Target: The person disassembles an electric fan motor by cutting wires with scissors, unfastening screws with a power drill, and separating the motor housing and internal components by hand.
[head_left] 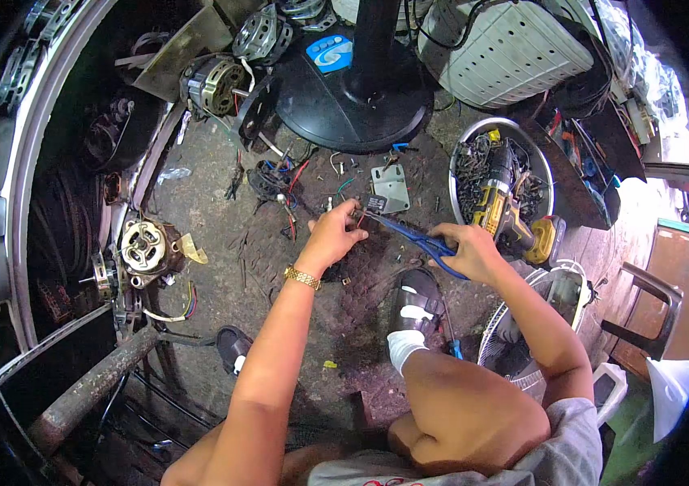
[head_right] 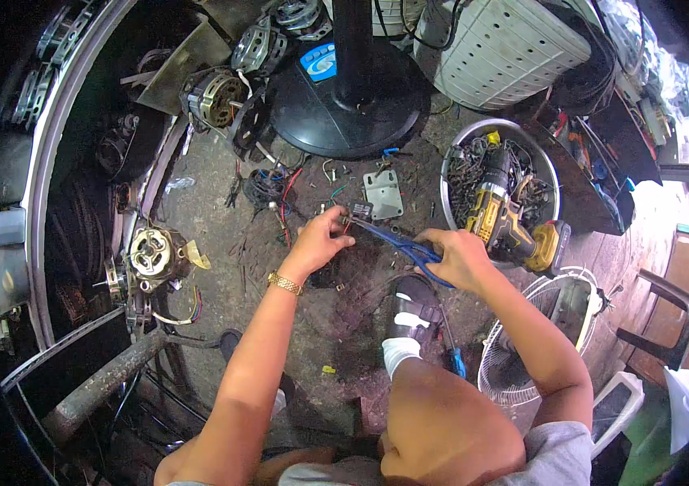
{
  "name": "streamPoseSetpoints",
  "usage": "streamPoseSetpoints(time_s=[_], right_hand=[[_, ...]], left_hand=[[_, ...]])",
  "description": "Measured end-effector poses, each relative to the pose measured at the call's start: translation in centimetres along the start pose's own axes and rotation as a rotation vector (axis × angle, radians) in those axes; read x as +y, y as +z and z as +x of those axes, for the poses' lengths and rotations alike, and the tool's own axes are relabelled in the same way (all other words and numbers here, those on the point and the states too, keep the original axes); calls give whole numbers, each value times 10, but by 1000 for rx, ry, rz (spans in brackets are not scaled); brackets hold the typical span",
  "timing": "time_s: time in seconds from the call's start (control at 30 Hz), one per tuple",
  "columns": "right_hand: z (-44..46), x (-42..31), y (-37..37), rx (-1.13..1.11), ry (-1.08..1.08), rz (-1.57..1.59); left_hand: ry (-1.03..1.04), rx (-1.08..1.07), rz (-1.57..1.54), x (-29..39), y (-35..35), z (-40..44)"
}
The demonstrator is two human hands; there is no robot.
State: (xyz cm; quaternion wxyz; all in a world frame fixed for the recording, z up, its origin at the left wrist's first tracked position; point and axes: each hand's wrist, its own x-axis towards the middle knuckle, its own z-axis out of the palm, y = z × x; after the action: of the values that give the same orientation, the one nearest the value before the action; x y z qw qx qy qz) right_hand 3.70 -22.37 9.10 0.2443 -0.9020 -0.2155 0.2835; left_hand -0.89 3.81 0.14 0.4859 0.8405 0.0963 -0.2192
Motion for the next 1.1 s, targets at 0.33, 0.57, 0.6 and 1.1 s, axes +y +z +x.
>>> streamPoseSetpoints(time_s=[0.33, 0.57, 0.6, 1.1], right_hand=[[-1, 19, 23, 70, -143, 60], [-35, -10, -49, 373, 206, 117], [-42, 13, -56, 523, 217, 215], [-68, 92, -71, 895, 346, -775]], left_hand=[[2, -73, -19, 10, -8, 5], [251, 193, 170, 5, -27, 15], [358, 241, 67, 5, -33, 15], [125, 381, 491, -36, 19, -87]])
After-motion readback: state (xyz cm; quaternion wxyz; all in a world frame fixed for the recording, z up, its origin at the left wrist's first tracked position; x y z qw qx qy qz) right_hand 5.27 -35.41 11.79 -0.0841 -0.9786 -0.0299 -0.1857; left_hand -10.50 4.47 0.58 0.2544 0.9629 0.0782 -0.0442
